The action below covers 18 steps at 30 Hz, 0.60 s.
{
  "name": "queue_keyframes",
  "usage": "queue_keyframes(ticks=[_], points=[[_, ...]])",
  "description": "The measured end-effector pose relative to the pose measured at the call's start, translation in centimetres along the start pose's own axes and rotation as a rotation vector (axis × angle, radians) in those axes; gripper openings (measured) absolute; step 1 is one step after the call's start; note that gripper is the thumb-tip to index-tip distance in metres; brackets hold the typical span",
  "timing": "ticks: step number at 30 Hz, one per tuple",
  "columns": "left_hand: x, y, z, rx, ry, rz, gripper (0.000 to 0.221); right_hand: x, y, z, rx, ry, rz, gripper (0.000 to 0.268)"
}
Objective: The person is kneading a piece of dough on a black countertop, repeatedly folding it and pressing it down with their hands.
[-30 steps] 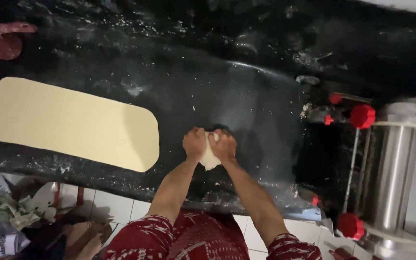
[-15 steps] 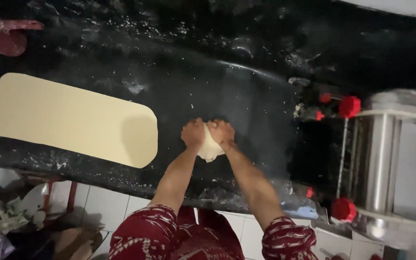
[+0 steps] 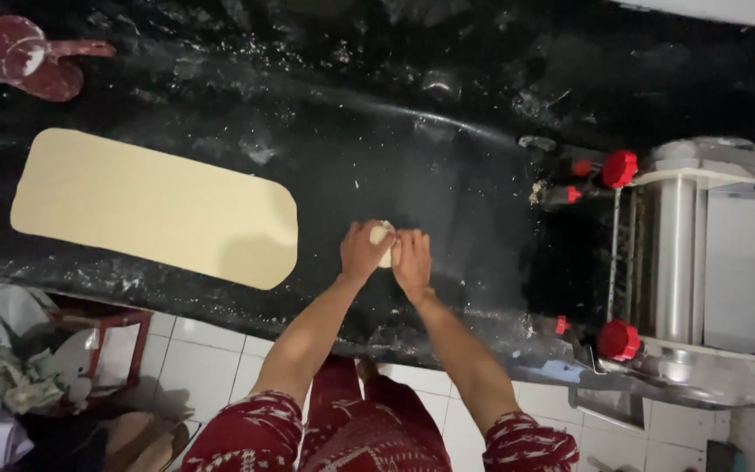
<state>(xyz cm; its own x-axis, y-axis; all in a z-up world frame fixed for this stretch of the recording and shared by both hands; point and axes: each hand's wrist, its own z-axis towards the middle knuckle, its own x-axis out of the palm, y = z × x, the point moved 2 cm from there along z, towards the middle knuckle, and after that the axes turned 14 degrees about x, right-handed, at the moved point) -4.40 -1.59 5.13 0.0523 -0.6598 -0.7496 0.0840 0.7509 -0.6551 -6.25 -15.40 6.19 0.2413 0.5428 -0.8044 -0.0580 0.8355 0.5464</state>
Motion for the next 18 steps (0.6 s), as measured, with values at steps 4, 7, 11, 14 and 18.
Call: queue_keyframes(ticks=[4, 7, 11, 14, 18], points=[[1.8, 2.1, 1.7, -0.185, 0.109, -0.039, 0.053, 2.4, -1.7, 1.7, 0.191, 0.155, -0.03, 0.014], [2.0, 1.3, 2.4, -0.393, 0.252, -0.045, 0.066, 2.1, -1.3, 2.7, 0.386, 0.311, -0.152, 0.019], [0.9, -0.6, 2.3, -0.648, 0.214, -0.136, 0.066, 2.0, -1.0, 3.4, 0.68, 0.486, -0.098, 0.037], [0.9, -0.1, 2.5, -0.688, 0.175, -0.131, 0.077, 2.2, -0.2, 4.1, 0.773, 0.526, -0.072, 0.049], [4.5, 1.5, 2.9, -0.708, 0.046, 0.005, 0.056, 6.1, -3.2, 4.5, 0.795, 0.547, -0.158, 0.044]])
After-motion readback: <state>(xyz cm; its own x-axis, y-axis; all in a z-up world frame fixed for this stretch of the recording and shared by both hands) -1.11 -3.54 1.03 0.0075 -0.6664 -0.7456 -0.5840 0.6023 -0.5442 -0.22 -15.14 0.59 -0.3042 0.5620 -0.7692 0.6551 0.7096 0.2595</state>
